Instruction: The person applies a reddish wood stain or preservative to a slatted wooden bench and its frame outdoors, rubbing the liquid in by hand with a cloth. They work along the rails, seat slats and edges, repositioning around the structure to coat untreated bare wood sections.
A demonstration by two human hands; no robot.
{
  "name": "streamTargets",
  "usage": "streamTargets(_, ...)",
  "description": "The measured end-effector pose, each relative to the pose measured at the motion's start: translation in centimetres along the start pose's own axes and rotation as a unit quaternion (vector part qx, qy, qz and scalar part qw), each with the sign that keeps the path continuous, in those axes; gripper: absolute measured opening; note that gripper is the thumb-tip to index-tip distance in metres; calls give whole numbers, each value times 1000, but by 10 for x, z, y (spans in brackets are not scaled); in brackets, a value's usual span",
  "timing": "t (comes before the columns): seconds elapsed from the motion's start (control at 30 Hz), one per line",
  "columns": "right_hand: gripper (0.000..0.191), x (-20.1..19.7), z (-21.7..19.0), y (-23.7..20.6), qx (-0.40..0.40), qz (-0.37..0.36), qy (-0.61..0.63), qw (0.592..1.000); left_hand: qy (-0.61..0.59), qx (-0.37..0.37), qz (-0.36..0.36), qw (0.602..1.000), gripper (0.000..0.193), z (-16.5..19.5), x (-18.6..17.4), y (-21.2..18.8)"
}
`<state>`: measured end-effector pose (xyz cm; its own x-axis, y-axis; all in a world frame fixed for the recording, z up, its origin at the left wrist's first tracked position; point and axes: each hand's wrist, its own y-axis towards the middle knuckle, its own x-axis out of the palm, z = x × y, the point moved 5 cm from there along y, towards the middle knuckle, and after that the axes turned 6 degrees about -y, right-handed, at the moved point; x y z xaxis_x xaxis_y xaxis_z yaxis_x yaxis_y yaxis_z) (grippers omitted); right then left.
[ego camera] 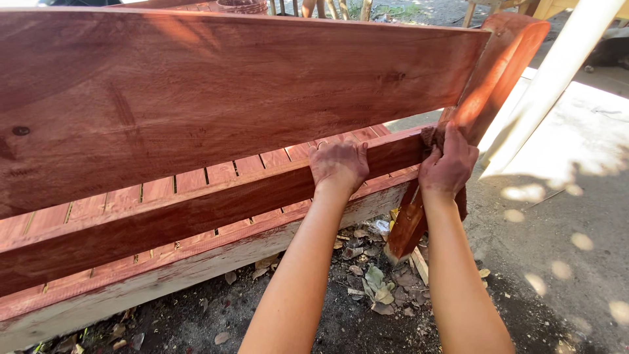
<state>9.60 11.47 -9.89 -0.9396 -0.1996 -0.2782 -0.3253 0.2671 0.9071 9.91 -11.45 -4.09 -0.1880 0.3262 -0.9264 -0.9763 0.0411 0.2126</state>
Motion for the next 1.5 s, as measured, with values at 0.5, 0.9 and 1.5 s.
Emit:
streamTargets(0.5,80,5,-22,-2,209,-372,-147,892,52,0,-4,999,50,5,4,-2)
streamTargets(0.9,31,-18,3,31,198,-74,82,974,42,-1,8,999,51,6,-7,-5)
streamTargets(1.5,77,5,-15,0,46,-34,-10,998,46,6,33,998,51,5,1,-8)
